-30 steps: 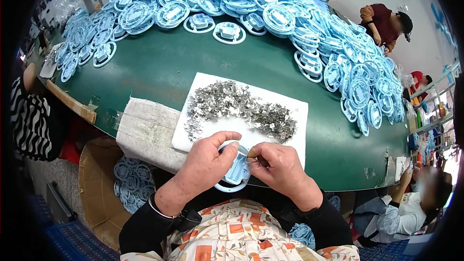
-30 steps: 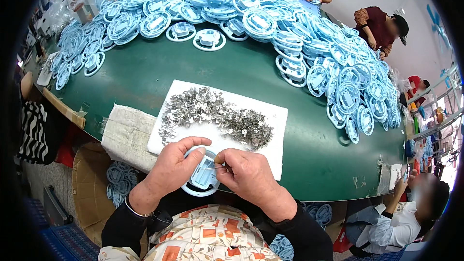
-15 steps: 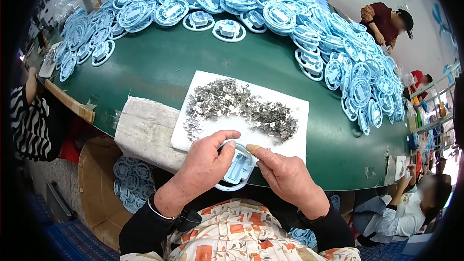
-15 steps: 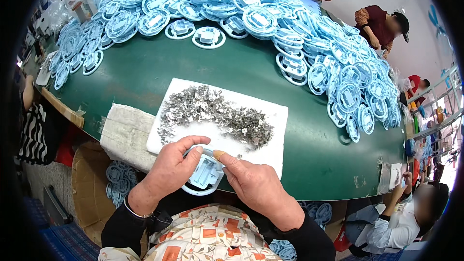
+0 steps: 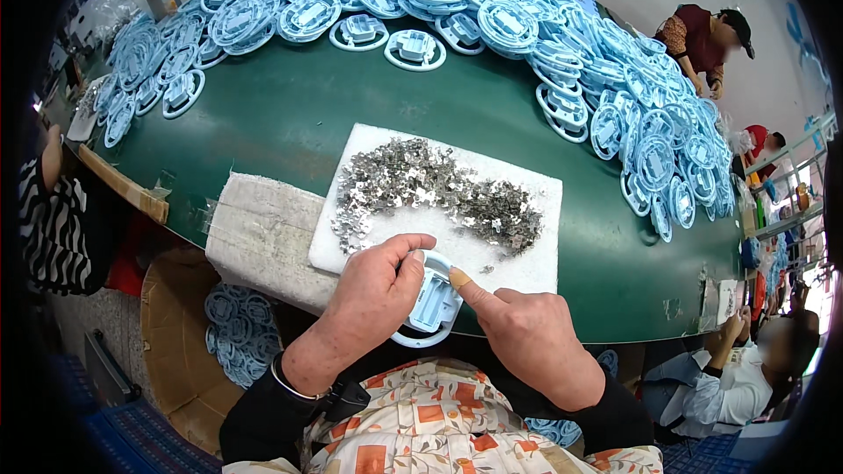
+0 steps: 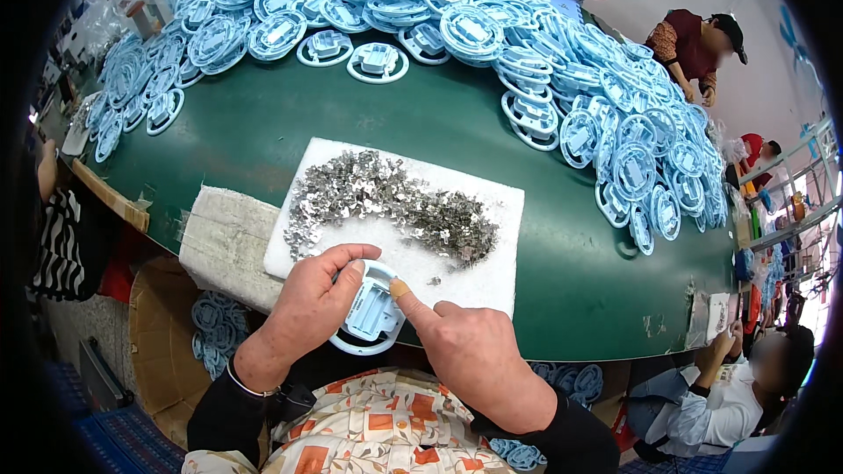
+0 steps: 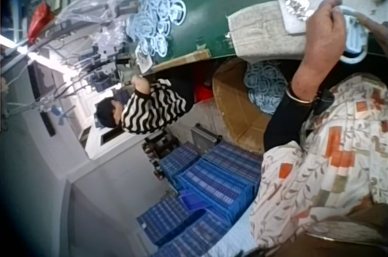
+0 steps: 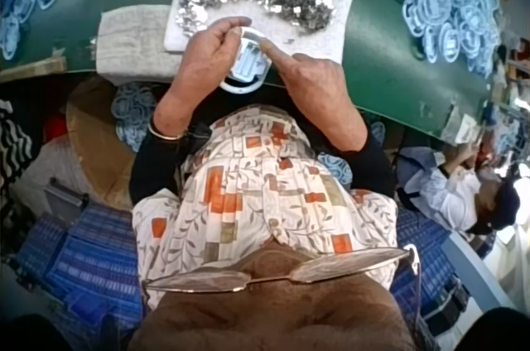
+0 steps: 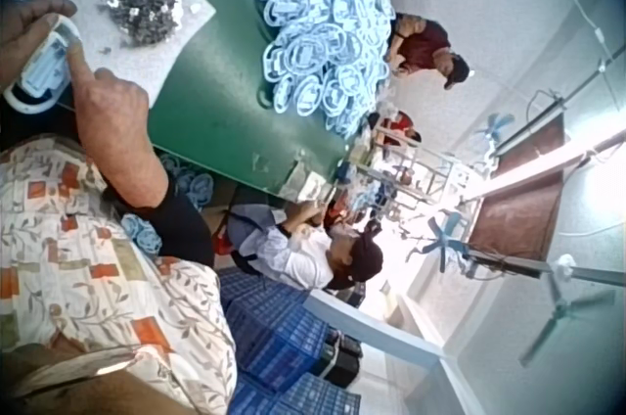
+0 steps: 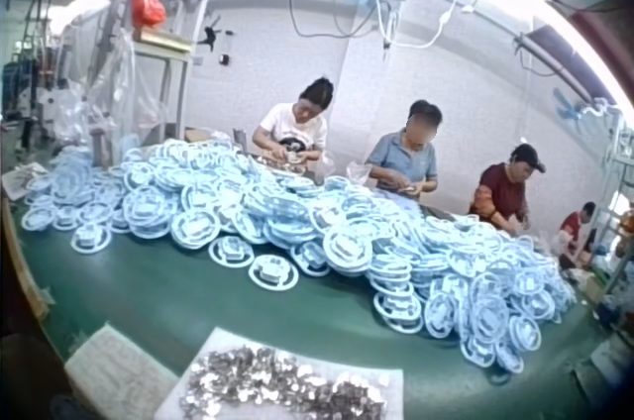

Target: The person uses a small wooden-handled tool to insert metal pins into light blue plastic rings. They pick up a ring, insert a pin into a slot, and place the finished unit on a growing pile on the table.

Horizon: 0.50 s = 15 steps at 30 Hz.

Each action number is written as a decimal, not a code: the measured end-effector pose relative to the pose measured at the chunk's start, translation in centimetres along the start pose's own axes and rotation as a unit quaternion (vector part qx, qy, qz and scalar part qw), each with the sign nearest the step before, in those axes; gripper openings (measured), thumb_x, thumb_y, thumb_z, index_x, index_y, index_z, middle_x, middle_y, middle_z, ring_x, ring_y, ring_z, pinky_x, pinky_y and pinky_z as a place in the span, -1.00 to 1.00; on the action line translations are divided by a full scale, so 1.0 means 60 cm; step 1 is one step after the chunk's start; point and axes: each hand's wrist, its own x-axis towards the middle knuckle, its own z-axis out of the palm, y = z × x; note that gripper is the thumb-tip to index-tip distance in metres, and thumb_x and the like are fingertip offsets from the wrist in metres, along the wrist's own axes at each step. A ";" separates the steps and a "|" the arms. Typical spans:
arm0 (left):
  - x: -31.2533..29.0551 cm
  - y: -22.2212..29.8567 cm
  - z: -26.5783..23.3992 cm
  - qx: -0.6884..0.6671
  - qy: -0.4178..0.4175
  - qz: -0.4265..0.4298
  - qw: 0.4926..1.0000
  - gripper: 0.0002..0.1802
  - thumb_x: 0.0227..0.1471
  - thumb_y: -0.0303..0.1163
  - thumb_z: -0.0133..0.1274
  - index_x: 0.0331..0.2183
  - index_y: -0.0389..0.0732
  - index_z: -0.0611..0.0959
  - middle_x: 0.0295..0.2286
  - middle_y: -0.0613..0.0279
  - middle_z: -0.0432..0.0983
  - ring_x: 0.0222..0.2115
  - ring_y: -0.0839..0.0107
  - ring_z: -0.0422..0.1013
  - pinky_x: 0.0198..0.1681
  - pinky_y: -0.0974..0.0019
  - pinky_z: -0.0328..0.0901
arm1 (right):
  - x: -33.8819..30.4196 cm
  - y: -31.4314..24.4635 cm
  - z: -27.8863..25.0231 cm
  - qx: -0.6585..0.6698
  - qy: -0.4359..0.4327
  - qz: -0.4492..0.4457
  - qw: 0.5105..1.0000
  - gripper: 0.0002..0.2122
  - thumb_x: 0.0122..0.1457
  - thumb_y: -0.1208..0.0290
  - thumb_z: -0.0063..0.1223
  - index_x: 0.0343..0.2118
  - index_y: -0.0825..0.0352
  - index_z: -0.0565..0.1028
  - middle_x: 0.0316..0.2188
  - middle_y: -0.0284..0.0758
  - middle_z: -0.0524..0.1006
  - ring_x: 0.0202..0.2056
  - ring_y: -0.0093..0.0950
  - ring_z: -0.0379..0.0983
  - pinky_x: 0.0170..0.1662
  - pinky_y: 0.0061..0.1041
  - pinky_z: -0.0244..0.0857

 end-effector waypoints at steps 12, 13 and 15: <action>-0.010 0.015 0.000 -0.276 -0.038 -0.053 0.959 -0.66 0.38 -0.40 -0.15 0.03 -0.36 0.57 -0.31 0.28 0.62 -0.36 0.67 0.51 -0.26 0.55 0.43 | 0.002 0.013 0.012 0.398 0.092 0.130 0.904 -0.74 0.34 0.35 0.12 0.00 0.37 0.51 -0.48 -0.38 0.59 -0.56 -0.54 0.48 -0.50 -0.50 0.30; -0.014 0.020 0.001 -0.288 -0.049 -0.062 0.954 -0.66 0.38 -0.39 -0.14 0.04 -0.36 0.57 -0.28 0.25 0.62 -0.32 0.65 0.51 -0.24 0.52 0.44 | 0.008 0.016 0.036 0.487 0.089 0.130 0.859 -0.76 0.36 0.36 0.09 -0.02 0.39 0.50 -0.48 -0.41 0.57 -0.53 -0.61 0.45 -0.47 -0.55 0.29; -0.022 0.020 0.011 -0.298 -0.058 -0.048 0.951 -0.66 0.38 -0.41 -0.15 0.04 -0.36 0.57 -0.25 0.25 0.62 -0.29 0.64 0.51 -0.21 0.50 0.44 | 0.004 0.019 0.043 0.636 0.048 0.147 0.756 -0.75 0.41 0.35 0.02 -0.05 0.46 0.49 -0.46 -0.49 0.49 -0.41 -0.78 0.31 -0.38 -0.68 0.23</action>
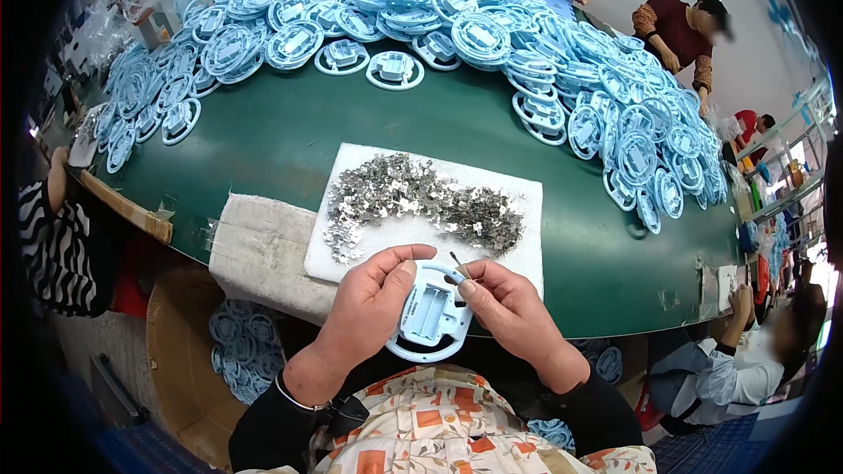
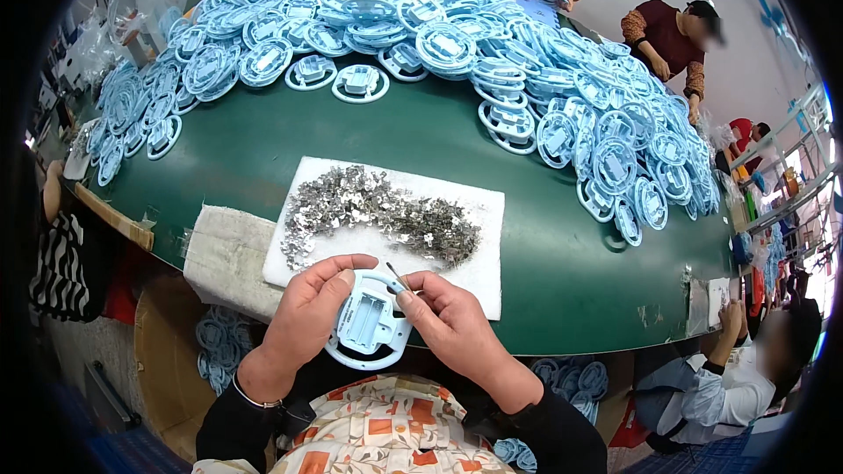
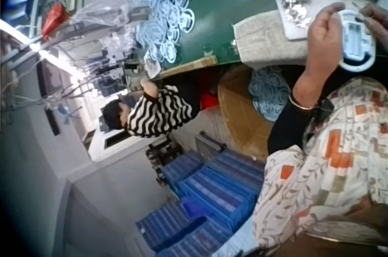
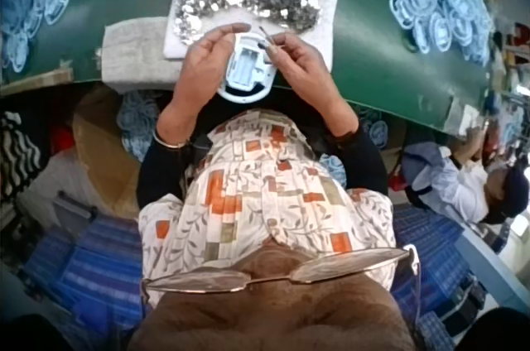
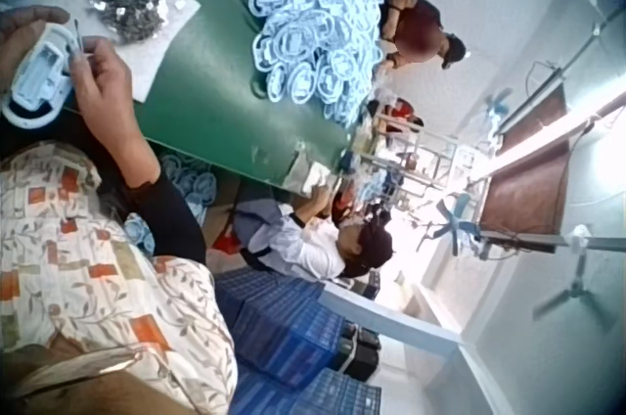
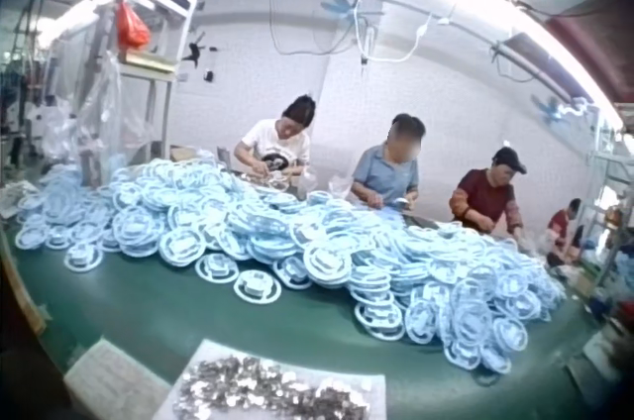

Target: The person uses a small wooden-handled tool to insert metal pins into light blue plastic rings. They pick up a ring, insert a pin into a slot, and place the finished unit on a growing pile on the table.

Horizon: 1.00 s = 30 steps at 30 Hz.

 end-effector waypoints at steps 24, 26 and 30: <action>-0.010 -0.020 -0.001 -0.160 -0.153 -0.052 0.974 -0.46 0.34 -0.44 -0.07 0.26 -0.41 0.27 -0.34 0.25 0.43 -0.34 0.53 0.36 -0.30 0.45 0.32 | -0.032 0.010 0.038 -0.307 0.065 -0.306 0.899 -0.55 0.16 0.54 0.18 0.16 0.29 0.50 -0.53 -0.36 0.61 -0.58 -0.46 0.55 -0.53 -0.45 0.39; -0.006 -0.017 0.008 -0.074 -0.144 -0.001 0.987 -0.47 0.36 -0.41 -0.09 0.26 -0.41 0.27 -0.31 0.26 0.43 -0.33 0.53 0.38 -0.29 0.46 0.34 | -0.035 0.004 0.033 -0.405 0.075 -0.347 0.842 -0.50 0.08 0.48 0.26 0.14 0.25 0.51 -0.64 -0.37 0.50 -0.64 -0.39 0.49 -0.58 -0.39 0.34; -0.005 -0.026 0.016 -0.118 -0.083 0.001 0.990 -0.46 0.40 -0.28 -0.15 0.27 -0.36 0.25 -0.27 0.29 0.41 -0.31 0.52 0.40 -0.26 0.46 0.38 | -0.034 0.021 0.025 -0.273 0.032 -0.338 0.900 -0.55 0.11 0.44 0.30 0.11 0.26 0.53 -0.67 -0.39 0.44 -0.67 -0.53 0.38 -0.58 -0.49 0.25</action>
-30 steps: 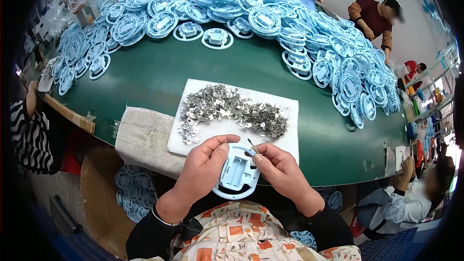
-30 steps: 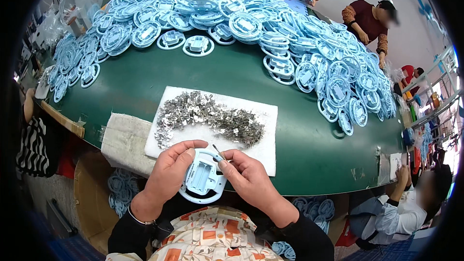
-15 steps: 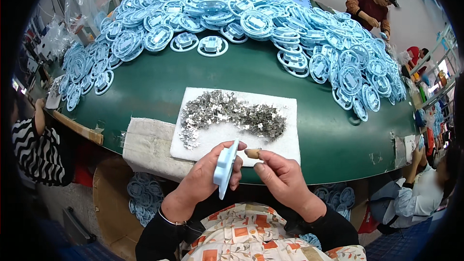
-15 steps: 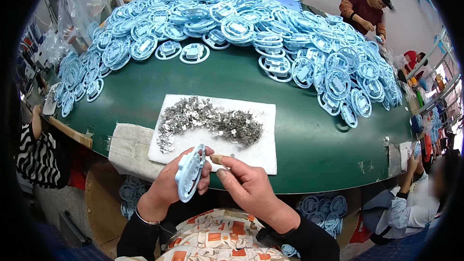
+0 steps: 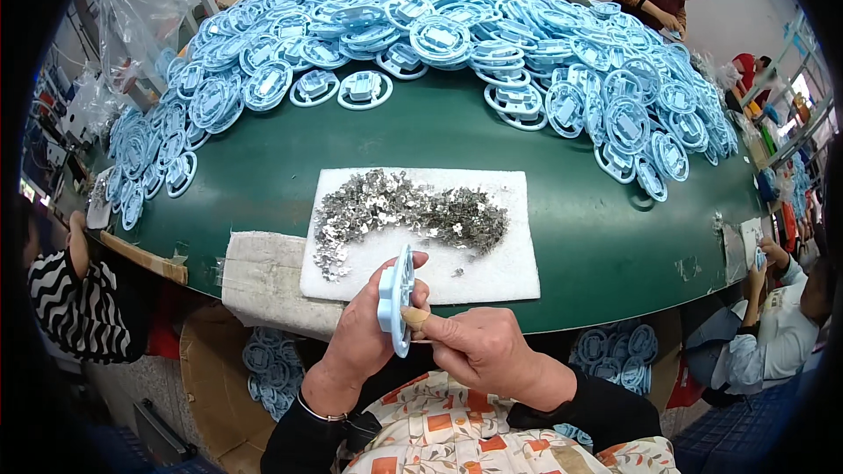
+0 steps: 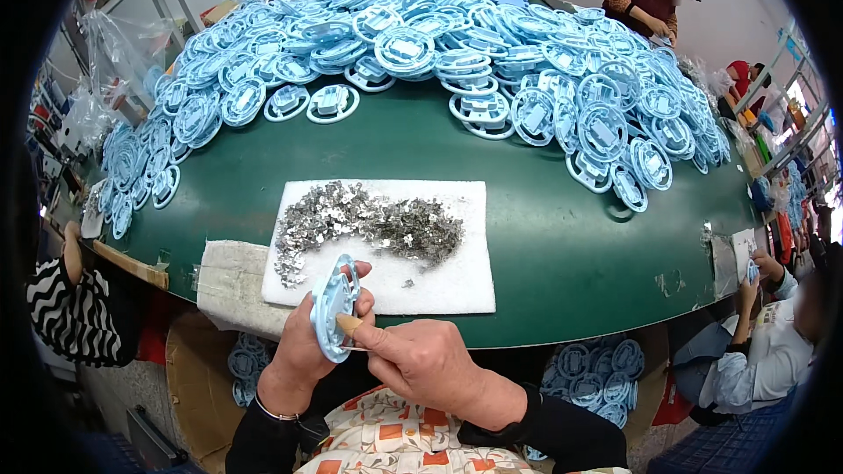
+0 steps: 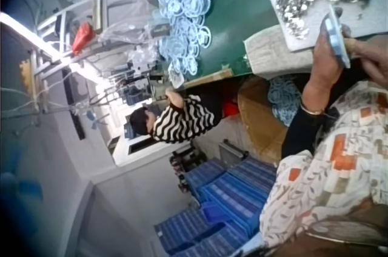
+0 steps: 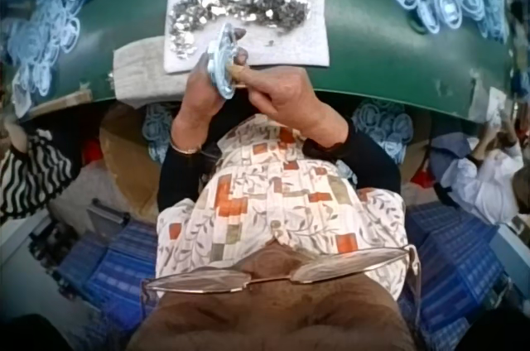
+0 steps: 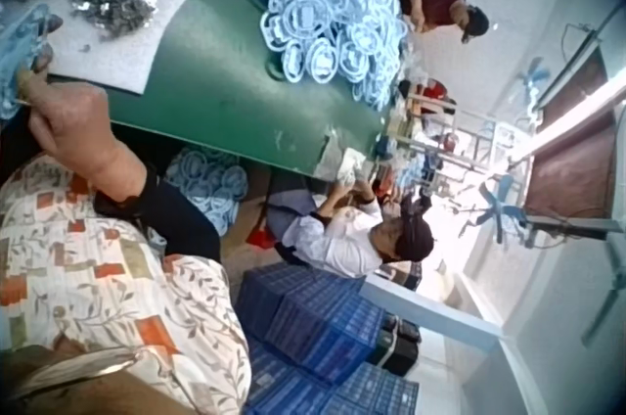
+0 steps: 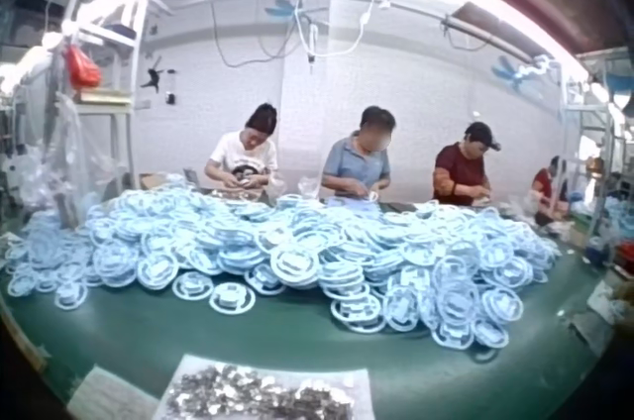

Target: The person uses a small wooden-handled tool to insert metal pins into light blue plastic rings. They pick up a ring, insert a pin into a slot, and place the finished unit on a growing pile on the table.

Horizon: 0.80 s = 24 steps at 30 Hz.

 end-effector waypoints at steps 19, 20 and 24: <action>0.001 0.076 -0.007 0.148 0.073 0.027 0.986 -0.58 0.17 -0.44 0.23 0.00 -0.41 0.51 -0.21 0.14 0.60 -0.27 0.47 0.58 -0.25 0.39 0.57 | 0.024 0.042 -0.069 -0.061 0.039 0.178 0.981 -0.86 0.25 0.40 0.18 -0.20 0.31 0.62 -0.57 -0.29 0.59 -0.58 -0.49 0.50 -0.49 -0.50 0.35; 0.003 0.070 -0.006 0.140 0.076 0.025 0.987 -0.59 0.16 -0.47 0.23 0.00 -0.40 0.51 -0.21 0.13 0.60 -0.25 0.46 0.58 -0.24 0.39 0.58 | 0.023 0.053 -0.058 -0.132 0.040 0.142 0.980 -0.87 0.23 0.40 0.20 -0.20 0.28 0.62 -0.55 -0.27 0.61 -0.57 -0.43 0.53 -0.49 -0.47 0.38; 0.006 0.048 -0.011 0.134 0.075 0.026 0.988 -0.55 0.17 -0.52 0.20 0.05 -0.41 0.45 -0.15 0.09 0.56 -0.20 0.43 0.57 -0.20 0.36 0.59 | 0.021 0.070 -0.039 -0.258 0.034 0.081 0.962 -0.86 0.15 0.43 0.25 -0.22 0.21 0.63 -0.56 -0.29 0.60 -0.54 -0.37 0.57 -0.49 -0.42 0.41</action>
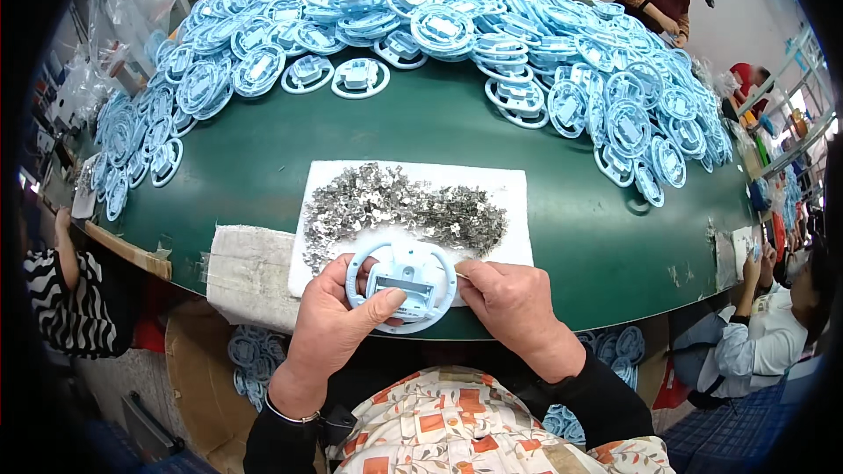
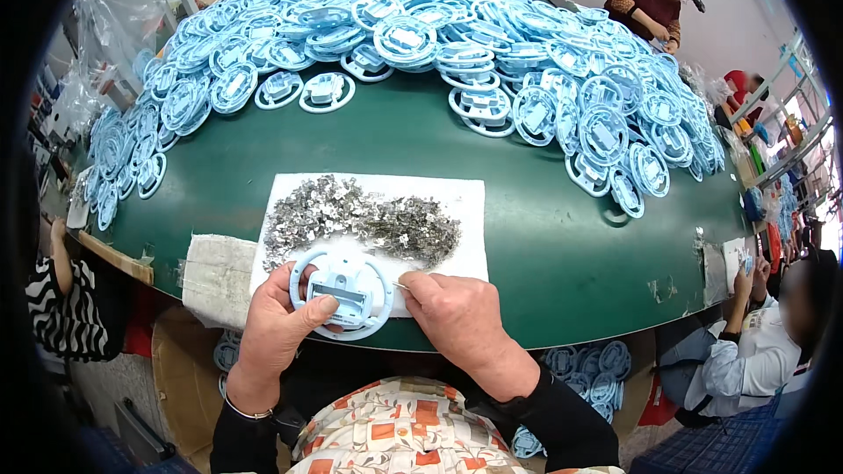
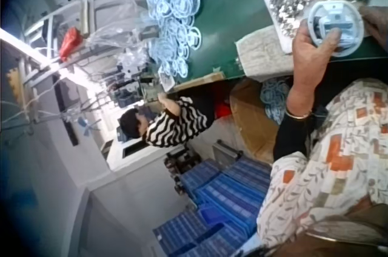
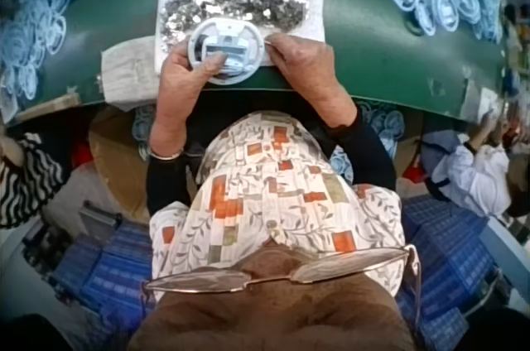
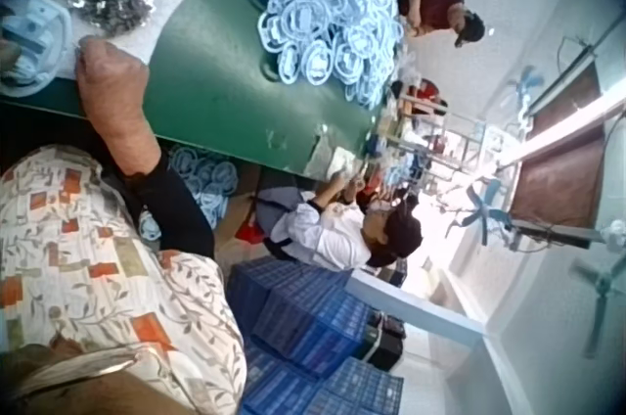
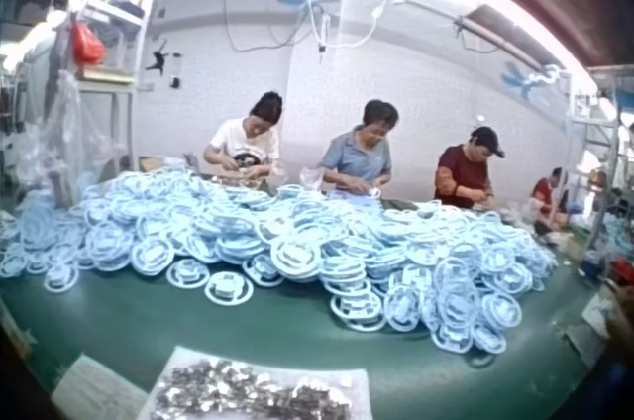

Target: The person uses a small wooden-handled tool to insert metal pins into light blue plastic rings. They pick up a ring, insert a pin into a slot, and place the finished unit on a growing pile on the table.

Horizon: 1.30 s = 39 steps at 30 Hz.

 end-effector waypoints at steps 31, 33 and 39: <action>0.002 0.023 0.064 0.409 0.051 -0.005 0.911 -0.45 0.00 -0.47 0.05 0.08 -0.33 0.46 -0.37 -0.09 0.60 -0.37 0.07 0.56 -0.21 0.21 0.47 | 0.022 -0.009 -0.039 0.351 -0.024 0.092 0.932 -0.88 0.12 0.58 0.31 -0.28 0.43 0.62 -0.48 -0.39 0.53 -0.48 -0.66 0.41 -0.43 -0.63 0.30; 0.005 0.013 0.062 0.436 0.057 0.121 0.890 -0.45 0.00 -0.48 0.03 0.09 -0.28 0.46 -0.27 -0.07 0.57 -0.34 0.14 0.55 -0.18 0.23 0.45 | 0.030 -0.011 -0.041 0.296 -0.008 0.047 0.954 -0.88 0.08 0.60 0.32 -0.31 0.42 0.61 -0.49 -0.35 0.52 -0.51 -0.62 0.42 -0.45 -0.60 0.30; 0.027 -0.034 0.045 0.178 0.035 0.102 0.978 -0.65 0.09 -0.52 -0.02 -0.04 -0.24 0.55 -0.22 0.13 0.44 -0.25 0.36 0.42 -0.12 0.28 0.37 | 0.053 -0.030 -0.045 0.240 0.022 -0.007 0.970 -0.87 0.07 0.60 0.33 -0.32 0.39 0.60 -0.47 -0.32 0.53 -0.55 -0.54 0.44 -0.49 -0.55 0.32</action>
